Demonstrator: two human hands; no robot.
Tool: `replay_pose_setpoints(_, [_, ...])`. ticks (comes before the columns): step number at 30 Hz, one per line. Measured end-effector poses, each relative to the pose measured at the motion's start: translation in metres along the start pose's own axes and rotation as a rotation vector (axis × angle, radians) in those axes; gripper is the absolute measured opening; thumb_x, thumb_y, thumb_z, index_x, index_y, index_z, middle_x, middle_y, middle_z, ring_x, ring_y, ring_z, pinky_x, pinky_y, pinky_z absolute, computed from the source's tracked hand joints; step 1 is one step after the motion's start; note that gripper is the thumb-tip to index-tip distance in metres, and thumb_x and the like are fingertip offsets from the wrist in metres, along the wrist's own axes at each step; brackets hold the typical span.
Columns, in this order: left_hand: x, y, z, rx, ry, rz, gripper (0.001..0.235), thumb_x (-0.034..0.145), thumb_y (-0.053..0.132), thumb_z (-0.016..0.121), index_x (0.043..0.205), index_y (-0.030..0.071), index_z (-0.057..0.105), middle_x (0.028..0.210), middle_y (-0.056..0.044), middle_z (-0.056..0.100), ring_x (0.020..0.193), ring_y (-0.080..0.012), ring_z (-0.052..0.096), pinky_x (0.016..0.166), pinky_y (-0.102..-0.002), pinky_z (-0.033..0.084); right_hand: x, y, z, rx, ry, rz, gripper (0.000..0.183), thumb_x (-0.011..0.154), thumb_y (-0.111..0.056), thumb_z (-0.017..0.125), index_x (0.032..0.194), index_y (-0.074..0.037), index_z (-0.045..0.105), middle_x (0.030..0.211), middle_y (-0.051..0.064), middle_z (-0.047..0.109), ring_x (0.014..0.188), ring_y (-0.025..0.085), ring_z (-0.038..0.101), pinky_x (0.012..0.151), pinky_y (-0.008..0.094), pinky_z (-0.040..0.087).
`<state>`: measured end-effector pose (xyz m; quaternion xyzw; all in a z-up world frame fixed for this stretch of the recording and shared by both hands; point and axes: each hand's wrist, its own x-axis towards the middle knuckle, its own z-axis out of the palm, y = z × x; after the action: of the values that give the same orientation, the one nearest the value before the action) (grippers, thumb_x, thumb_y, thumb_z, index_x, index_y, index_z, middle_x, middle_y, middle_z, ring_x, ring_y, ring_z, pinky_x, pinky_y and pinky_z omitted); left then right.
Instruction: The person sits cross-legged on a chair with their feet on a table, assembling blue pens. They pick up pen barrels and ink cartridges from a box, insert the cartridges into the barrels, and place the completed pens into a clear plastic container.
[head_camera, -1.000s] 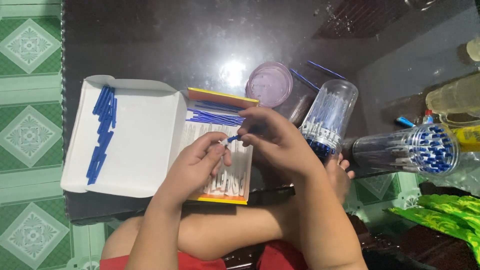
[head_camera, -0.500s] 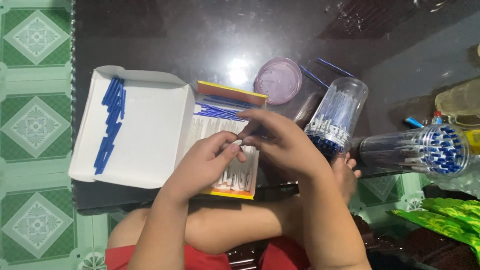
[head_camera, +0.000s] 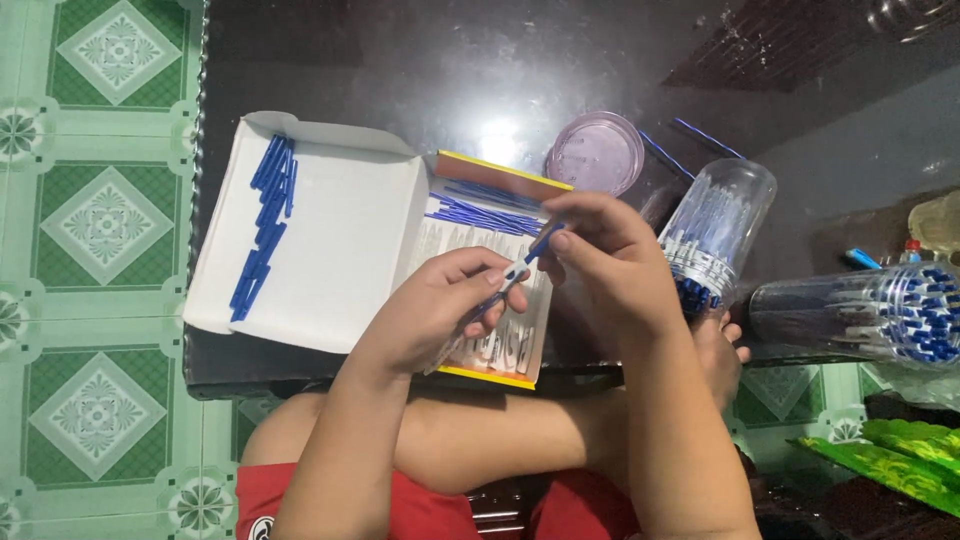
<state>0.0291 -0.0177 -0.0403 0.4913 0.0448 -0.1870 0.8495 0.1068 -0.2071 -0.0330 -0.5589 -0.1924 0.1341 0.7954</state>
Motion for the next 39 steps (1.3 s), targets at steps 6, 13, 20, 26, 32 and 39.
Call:
replay_pose_setpoints(6, [-0.001, -0.004, 0.001, -0.017, 0.015, -0.030, 0.029, 0.100, 0.005, 0.056, 0.121, -0.013, 0.064, 0.089, -0.020, 0.062, 0.069, -0.0165, 0.064, 0.052, -0.020, 0.055, 0.005, -0.007, -0.030, -0.224, -0.072, 0.003, 0.012, 0.088, 0.006, 0.074, 0.099, 0.010, 0.071, 0.086, 0.019, 0.067, 0.076, 0.020, 0.063, 0.059, 0.031, 0.057])
replay_pose_setpoints(13, [-0.007, -0.009, 0.010, 0.023, -0.028, -0.048, 0.031, 0.099, 0.005, 0.060, 0.122, -0.014, 0.064, 0.088, -0.021, 0.061, 0.064, -0.0137, 0.063, 0.048, -0.019, 0.054, 0.013, -0.035, -0.032, -0.598, -0.313, 0.004, 0.007, 0.088, -0.003, 0.076, 0.086, 0.003, 0.074, 0.073, 0.014, 0.065, 0.069, 0.022, 0.061, 0.065, 0.037, 0.052])
replay_pose_setpoints(20, [-0.005, -0.020, 0.013, -0.199, 0.031, -0.051, 0.026, 0.099, 0.004, 0.062, 0.116, -0.015, 0.064, 0.086, -0.018, 0.058, 0.063, -0.0124, 0.061, 0.039, -0.017, 0.051, 0.012, -0.031, -0.022, -0.600, -0.440, 0.100, 0.008, 0.091, -0.008, 0.074, 0.091, -0.001, 0.077, 0.080, 0.016, 0.072, 0.077, 0.027, 0.069, 0.074, 0.043, 0.054])
replay_pose_setpoints(26, [-0.006, -0.014, 0.019, -0.241, 0.040, -0.030, 0.028, 0.098, 0.005, 0.065, 0.114, -0.017, 0.064, 0.085, -0.018, 0.059, 0.062, -0.0129, 0.063, 0.039, -0.017, 0.052, 0.003, -0.024, -0.039, -0.455, -0.402, 0.125, 0.011, 0.092, -0.005, 0.071, 0.099, 0.003, 0.075, 0.094, 0.018, 0.076, 0.091, 0.025, 0.070, 0.084, 0.042, 0.054])
replay_pose_setpoints(32, [-0.011, 0.003, 0.019, 0.159, 0.077, -0.031, 0.032, 0.097, 0.013, 0.067, 0.118, -0.012, 0.069, 0.078, -0.015, 0.062, 0.057, -0.0129, 0.062, 0.046, -0.023, 0.055, 0.000, -0.034, -0.027, -0.667, -0.378, 0.156, 0.012, 0.092, -0.011, 0.074, 0.097, -0.001, 0.075, 0.075, 0.014, 0.073, 0.075, 0.023, 0.070, 0.075, 0.040, 0.055])
replay_pose_setpoints(39, [-0.023, -0.007, 0.043, 1.117, 0.007, 0.474, 0.027, 0.104, 0.016, 0.054, 0.123, 0.007, 0.071, 0.105, -0.013, 0.072, 0.103, -0.0328, 0.070, 0.089, -0.040, 0.055, -0.055, -0.036, -0.016, -0.610, -0.027, 0.347, 0.013, 0.096, -0.013, 0.070, 0.094, 0.000, 0.074, 0.056, 0.010, 0.064, 0.057, 0.017, 0.059, 0.060, 0.033, 0.048])
